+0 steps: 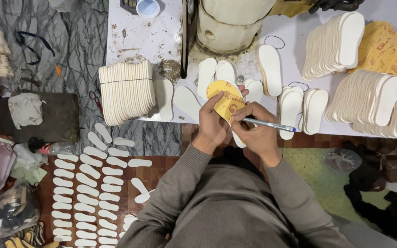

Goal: The person is writing labels on shoe insoles using a marker and organizing them into stacks on a workbench.

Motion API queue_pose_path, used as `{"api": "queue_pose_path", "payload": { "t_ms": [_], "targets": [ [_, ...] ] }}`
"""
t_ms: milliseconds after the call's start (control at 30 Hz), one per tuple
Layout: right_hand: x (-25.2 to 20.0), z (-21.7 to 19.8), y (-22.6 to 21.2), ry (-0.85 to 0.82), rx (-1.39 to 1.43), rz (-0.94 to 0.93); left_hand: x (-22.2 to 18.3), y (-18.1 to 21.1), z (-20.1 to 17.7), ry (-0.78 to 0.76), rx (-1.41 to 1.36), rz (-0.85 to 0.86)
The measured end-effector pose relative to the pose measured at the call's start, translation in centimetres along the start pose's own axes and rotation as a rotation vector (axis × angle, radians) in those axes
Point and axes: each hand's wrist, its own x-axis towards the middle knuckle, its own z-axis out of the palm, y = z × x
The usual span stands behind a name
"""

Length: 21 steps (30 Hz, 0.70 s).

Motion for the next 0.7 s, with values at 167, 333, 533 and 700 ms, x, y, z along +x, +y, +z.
{"api": "queue_pose_path", "payload": {
  "t_ms": [167, 333, 533, 700],
  "targets": [
    [-0.2, 0.0, 0.6, 0.005, 0.139, 0.109, -0.1, 0.4, -0.6, -0.035, 0.017, -0.025],
    [0.6, -0.4, 0.2, 0.062, 0.321, 0.215, 0.4, 0.0, -1.0, -0.067, -0.01, -0.033],
    [0.1, -0.8, 1.5, 0.031, 0.226, 0.188, 0.5, -0.4, -1.7, -0.062, -0.02, -0.043],
    [-0.1, -1.3, 2.1, -0.06, 0.274, 0.258, 1.1, -0.6, -3.2, -0.047, 0.011, -0.035]
  ]
}}
